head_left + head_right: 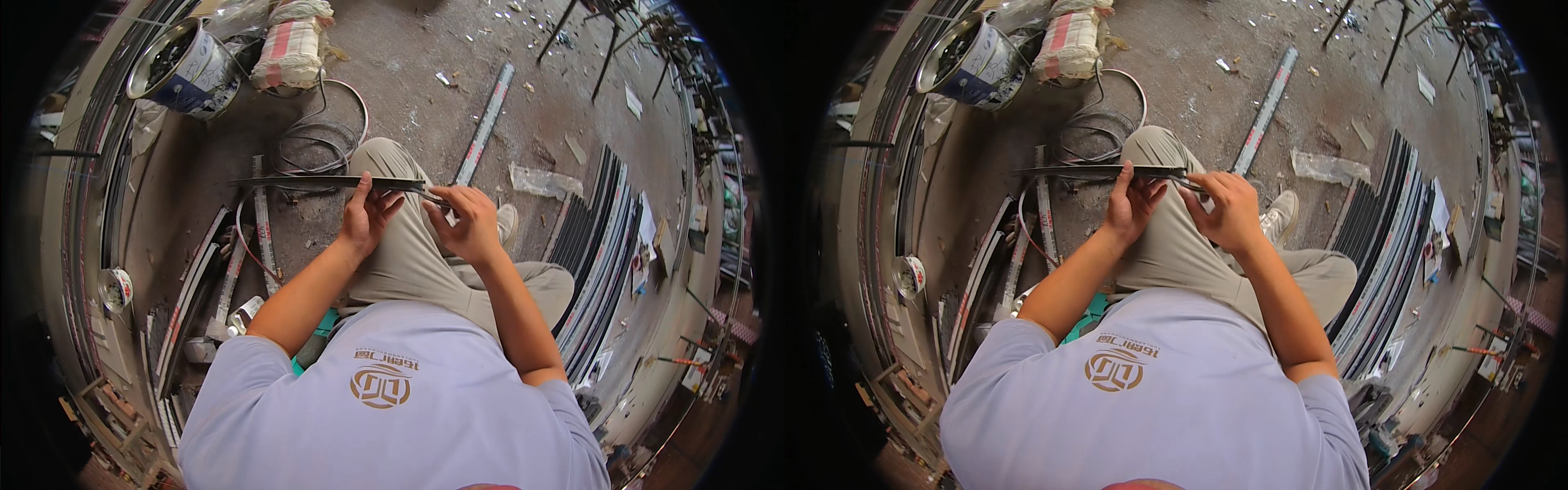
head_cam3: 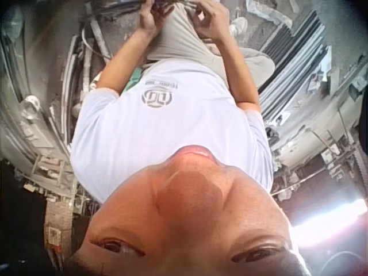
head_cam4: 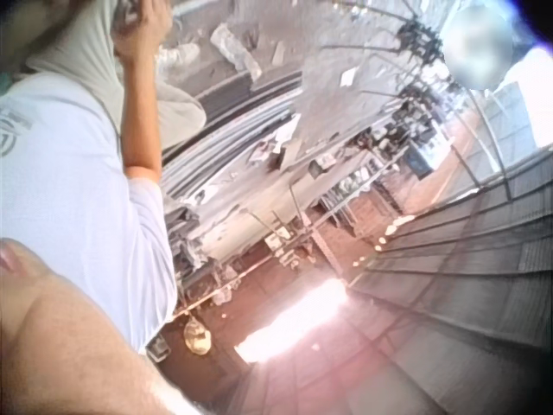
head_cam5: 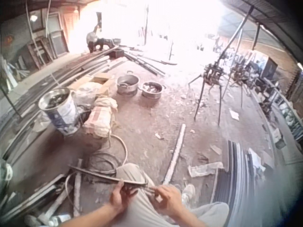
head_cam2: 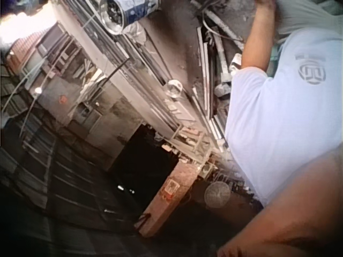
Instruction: The person sits on the floor in a workshop and assembles long metal profiles by hand. They insert small black rubber gaskets into the grooves of the profiles, aligning and pressing them into place.
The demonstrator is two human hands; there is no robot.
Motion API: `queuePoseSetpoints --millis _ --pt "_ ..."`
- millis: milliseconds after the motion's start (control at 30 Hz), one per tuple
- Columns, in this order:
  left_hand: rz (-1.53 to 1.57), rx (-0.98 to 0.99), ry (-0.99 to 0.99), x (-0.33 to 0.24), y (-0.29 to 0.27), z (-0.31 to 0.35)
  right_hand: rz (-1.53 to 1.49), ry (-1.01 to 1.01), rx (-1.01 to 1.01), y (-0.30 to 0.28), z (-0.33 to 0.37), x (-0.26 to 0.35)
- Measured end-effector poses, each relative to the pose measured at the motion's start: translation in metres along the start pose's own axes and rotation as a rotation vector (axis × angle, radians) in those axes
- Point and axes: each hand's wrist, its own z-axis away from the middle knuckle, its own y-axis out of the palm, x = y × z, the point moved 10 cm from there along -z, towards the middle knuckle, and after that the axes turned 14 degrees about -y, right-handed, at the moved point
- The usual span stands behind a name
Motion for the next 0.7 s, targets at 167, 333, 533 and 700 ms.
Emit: queuePoseSetpoints --millis 167,333,533,700 --pt "0.001 0.037 -0.004 -0.001 0.006 0.004 0.005 -0.054 -0.02 -0.001 -0.002 0.0" --pt "0.036 0.096 -0.032 0.006 -0.003 -0.007 0.041 -0.11 -0.005 0.016 -0.005 0.001" --pt "0.011 0.027 -0.011 0.001 -0.001 0.005 -0.031 -0.034 -0.012 -0.003 0.0 0.0" --pt "-0.008 0.017 -0.022 -0.001 0.004 0.003 0.0 -0.098 -0.037 -0.004 -0.001 0.006"
